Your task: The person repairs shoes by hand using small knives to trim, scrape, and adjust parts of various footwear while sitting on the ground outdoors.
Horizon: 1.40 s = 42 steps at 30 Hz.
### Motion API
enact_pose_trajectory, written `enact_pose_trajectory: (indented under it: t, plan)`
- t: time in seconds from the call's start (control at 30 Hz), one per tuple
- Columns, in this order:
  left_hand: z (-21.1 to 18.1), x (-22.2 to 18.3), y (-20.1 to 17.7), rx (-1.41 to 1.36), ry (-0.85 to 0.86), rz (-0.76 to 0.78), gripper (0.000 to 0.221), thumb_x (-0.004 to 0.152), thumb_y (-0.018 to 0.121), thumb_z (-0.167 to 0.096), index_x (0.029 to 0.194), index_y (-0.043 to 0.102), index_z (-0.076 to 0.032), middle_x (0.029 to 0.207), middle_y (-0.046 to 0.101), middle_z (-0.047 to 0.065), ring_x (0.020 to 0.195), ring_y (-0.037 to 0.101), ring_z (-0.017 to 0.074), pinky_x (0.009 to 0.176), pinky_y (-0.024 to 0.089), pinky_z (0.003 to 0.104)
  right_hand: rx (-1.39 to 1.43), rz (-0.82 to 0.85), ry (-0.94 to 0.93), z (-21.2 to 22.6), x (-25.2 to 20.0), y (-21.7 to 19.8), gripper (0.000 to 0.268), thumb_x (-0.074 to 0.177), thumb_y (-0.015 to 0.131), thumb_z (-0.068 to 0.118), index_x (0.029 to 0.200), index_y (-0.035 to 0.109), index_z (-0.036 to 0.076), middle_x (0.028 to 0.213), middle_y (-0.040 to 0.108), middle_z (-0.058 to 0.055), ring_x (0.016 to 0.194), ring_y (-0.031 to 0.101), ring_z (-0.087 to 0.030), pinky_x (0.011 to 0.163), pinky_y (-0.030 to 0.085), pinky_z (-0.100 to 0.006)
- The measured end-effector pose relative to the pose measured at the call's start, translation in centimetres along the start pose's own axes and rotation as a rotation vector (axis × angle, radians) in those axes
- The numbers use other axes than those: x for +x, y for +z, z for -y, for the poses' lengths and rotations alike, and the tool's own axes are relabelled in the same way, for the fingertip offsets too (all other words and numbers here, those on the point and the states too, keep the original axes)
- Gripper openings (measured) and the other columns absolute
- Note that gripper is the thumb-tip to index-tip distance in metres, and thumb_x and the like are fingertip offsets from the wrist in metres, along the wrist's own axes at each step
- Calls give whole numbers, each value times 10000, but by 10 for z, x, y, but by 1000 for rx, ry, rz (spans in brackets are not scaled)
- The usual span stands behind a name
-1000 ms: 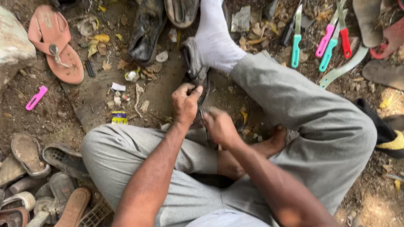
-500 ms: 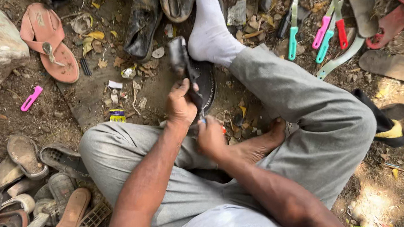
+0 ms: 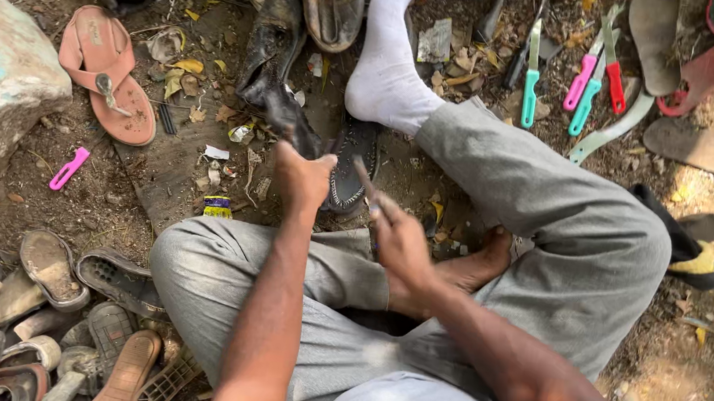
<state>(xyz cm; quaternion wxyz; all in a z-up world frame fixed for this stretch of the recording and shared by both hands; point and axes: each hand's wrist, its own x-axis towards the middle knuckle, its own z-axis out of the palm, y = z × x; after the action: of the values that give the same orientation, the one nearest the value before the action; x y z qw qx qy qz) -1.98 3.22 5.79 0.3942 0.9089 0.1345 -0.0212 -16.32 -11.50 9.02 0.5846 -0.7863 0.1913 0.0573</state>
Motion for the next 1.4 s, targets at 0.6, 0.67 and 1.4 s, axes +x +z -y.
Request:
enact_pose_trajectory:
  t: [0.6,0.67,1.4]
  plan:
    - [-38,-7,-39,247,-204,104,405,823,839,-358,1012,711,-23,1000,746,192,906,741,371,779,586,489,-582,207,-75,14,42,24,557,956,482,156,1510,508,211,976,708,-263,850,702,-443,788,524,-550]
    - [-36,-13,-37,237,-224,96,401,815,848,-360,998,720,-27,990,747,192,901,738,375,787,582,486,-568,199,-67,12,34,18,628,884,486,107,1500,510,230,940,722,-237,826,705,-433,748,528,-546]
    - [24,-77,-22,166,39,-336,533,868,811,-401,812,661,108,830,681,332,820,667,526,775,523,554,-403,262,-210,46,53,15,404,959,587,204,1359,643,198,1087,717,-224,971,695,-423,818,550,-486]
